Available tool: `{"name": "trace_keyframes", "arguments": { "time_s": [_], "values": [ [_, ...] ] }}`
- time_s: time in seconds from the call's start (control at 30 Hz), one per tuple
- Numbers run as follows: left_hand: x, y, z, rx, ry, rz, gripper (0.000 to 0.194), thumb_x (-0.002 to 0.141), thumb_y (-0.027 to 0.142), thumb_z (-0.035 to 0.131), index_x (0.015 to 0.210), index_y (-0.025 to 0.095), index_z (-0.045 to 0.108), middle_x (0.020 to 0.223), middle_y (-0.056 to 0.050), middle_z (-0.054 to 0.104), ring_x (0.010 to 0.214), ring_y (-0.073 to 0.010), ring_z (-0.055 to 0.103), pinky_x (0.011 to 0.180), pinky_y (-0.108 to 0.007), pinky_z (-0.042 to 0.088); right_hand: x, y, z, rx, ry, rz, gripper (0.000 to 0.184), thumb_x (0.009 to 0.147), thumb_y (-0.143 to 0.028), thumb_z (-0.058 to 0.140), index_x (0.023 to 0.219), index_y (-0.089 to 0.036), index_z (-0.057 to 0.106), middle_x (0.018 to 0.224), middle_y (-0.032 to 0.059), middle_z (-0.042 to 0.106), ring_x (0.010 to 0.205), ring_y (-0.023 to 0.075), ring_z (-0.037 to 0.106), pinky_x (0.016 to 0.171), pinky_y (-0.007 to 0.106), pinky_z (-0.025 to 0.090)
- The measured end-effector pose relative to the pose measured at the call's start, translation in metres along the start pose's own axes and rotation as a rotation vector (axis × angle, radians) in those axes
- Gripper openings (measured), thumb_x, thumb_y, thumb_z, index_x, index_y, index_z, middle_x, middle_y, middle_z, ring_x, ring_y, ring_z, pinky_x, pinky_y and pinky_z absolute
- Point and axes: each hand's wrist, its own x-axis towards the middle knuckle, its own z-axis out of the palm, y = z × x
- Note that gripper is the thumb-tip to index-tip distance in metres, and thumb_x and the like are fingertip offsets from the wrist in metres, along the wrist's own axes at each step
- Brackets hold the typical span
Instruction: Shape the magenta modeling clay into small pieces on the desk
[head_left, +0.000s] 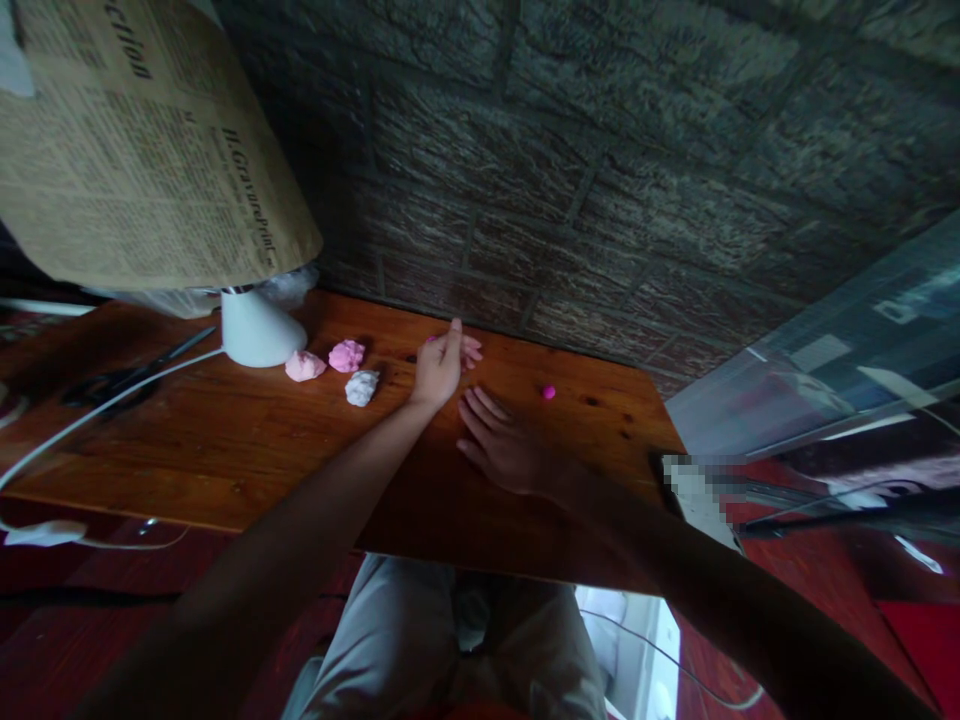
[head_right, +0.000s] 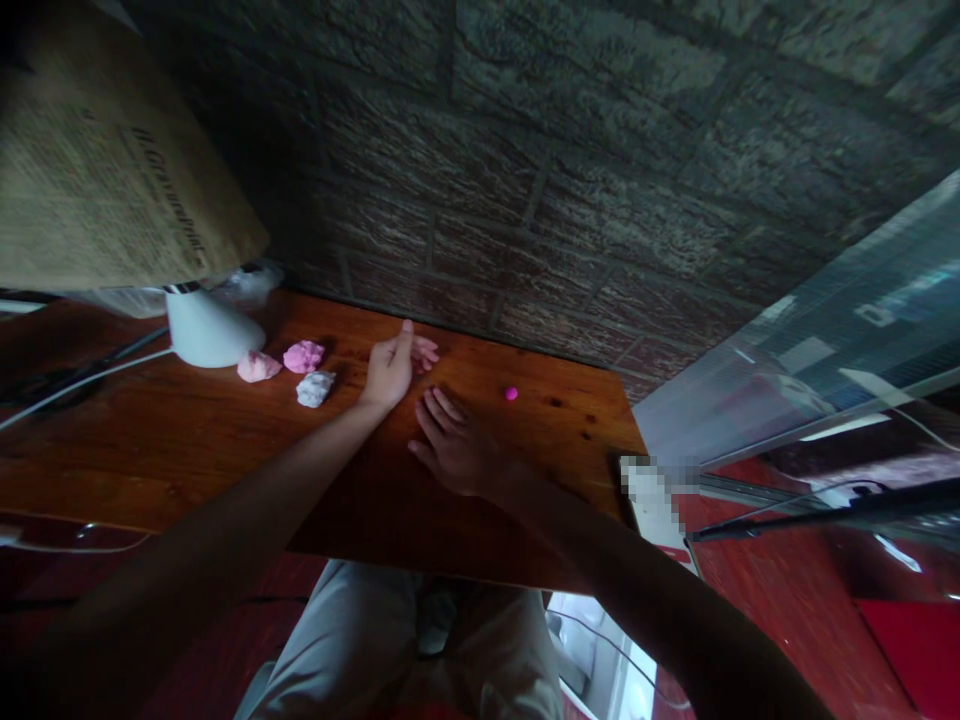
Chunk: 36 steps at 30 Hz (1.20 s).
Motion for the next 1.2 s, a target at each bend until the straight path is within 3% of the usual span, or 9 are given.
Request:
{"name": "trace_keyframes", "arguments": {
  "time_s": [0.2, 0.37, 0.43, 0.57, 0.63, 0.83, 0.9, 1.03, 1.2],
  "values": [
    [0.002, -0.001, -0.003, 0.012, 0.01, -0.019, 0.076, 0.09, 0.084, 0.04, 0.066, 0.018, 0.069, 0.064, -0.009, 0.073, 0.055, -0.0151, 0.064, 0.054, -0.027, 0.049, 0.041, 0.024, 0.0, -0.058, 0.002, 0.265, 0.067, 0.108, -0.047, 0.036, 0.156, -0.002, 0.042, 0.166, 0.024, 0.035, 0.158, 0.0364, 0.026, 0.128, 0.057, 0.027],
    [0.005, -0.001, -0.005, 0.017, 0.059, -0.019, 0.079, 0.092, 0.083, 0.035, 0.067, 0.017, 0.071, 0.066, -0.009, 0.073, 0.054, -0.014, 0.063, 0.054, -0.026, 0.049, 0.017, 0.002, 0.004, -0.071, 0.046, 0.021, 0.068, 0.108, -0.049, 0.033, 0.155, -0.001, 0.045, 0.166, 0.0238, 0.036, 0.16, 0.0323, 0.024, 0.131, 0.049, 0.024],
    [0.005, -0.001, -0.004, 0.006, 0.057, -0.027, 0.08, 0.092, 0.083, 0.034, 0.068, 0.017, 0.071, 0.064, -0.009, 0.073, 0.052, -0.0138, 0.062, 0.053, -0.026, 0.048, 0.002, 0.007, 0.0, -0.068, 0.047, 0.028, 0.068, 0.108, -0.05, 0.032, 0.155, -0.002, 0.045, 0.166, 0.023, 0.036, 0.16, 0.032, 0.024, 0.13, 0.051, 0.026],
    [0.004, -0.002, -0.003, 0.014, 0.038, -0.033, 0.078, 0.093, 0.082, 0.035, 0.065, 0.017, 0.07, 0.062, -0.009, 0.072, 0.051, -0.0138, 0.061, 0.052, -0.026, 0.048, 0.027, 0.027, -0.007, -0.083, -0.022, 0.323, 0.069, 0.108, -0.046, 0.036, 0.156, 0.004, 0.04, 0.166, 0.0285, 0.03, 0.158, 0.0367, 0.027, 0.128, 0.056, 0.028],
    [0.004, -0.001, -0.004, 0.02, 0.039, -0.034, 0.077, 0.093, 0.081, 0.036, 0.064, 0.018, 0.069, 0.062, -0.008, 0.072, 0.051, -0.0139, 0.062, 0.052, -0.026, 0.049, 0.044, 0.023, -0.006, -0.087, -0.046, 0.359, 0.066, 0.108, -0.043, 0.036, 0.156, 0.003, 0.041, 0.166, 0.0277, 0.031, 0.158, 0.0363, 0.028, 0.128, 0.055, 0.028],
    [0.005, -0.003, -0.006, 0.015, 0.046, -0.037, 0.079, 0.094, 0.08, 0.033, 0.065, 0.017, 0.07, 0.064, -0.01, 0.073, 0.053, -0.0149, 0.064, 0.053, -0.027, 0.051, 0.005, 0.0, 0.005, -0.105, 0.068, 0.03, 0.065, 0.108, -0.047, 0.037, 0.154, -0.004, 0.048, 0.165, 0.0221, 0.039, 0.16, 0.0329, 0.025, 0.13, 0.051, 0.028],
    [0.005, -0.004, -0.006, 0.02, 0.033, -0.035, 0.079, 0.095, 0.08, 0.032, 0.066, 0.017, 0.071, 0.065, -0.01, 0.074, 0.053, -0.0152, 0.065, 0.053, -0.027, 0.051, 0.003, 0.01, 0.002, -0.113, 0.066, 0.114, 0.068, 0.107, -0.05, 0.037, 0.154, -0.001, 0.047, 0.165, 0.0248, 0.038, 0.158, 0.0349, 0.029, 0.128, 0.052, 0.029],
    [0.005, -0.005, -0.007, 0.023, 0.025, -0.024, 0.078, 0.094, 0.079, 0.034, 0.065, 0.017, 0.07, 0.064, -0.009, 0.073, 0.052, -0.0147, 0.063, 0.053, -0.027, 0.05, 0.037, 0.024, -0.002, -0.111, 0.012, 0.334, 0.068, 0.107, -0.045, 0.041, 0.155, 0.003, 0.042, 0.165, 0.0296, 0.033, 0.158, 0.0369, 0.028, 0.127, 0.053, 0.029],
    [0.009, -0.006, -0.01, -0.009, 0.07, -0.041, 0.078, 0.094, 0.079, 0.034, 0.064, 0.017, 0.069, 0.064, -0.009, 0.073, 0.054, -0.0151, 0.065, 0.054, -0.027, 0.05, 0.015, 0.004, 0.006, -0.1, 0.062, -0.025, 0.065, 0.108, -0.048, 0.036, 0.156, -0.005, 0.046, 0.165, 0.0207, 0.04, 0.16, 0.031, 0.024, 0.129, 0.051, 0.028]
  ]
}}
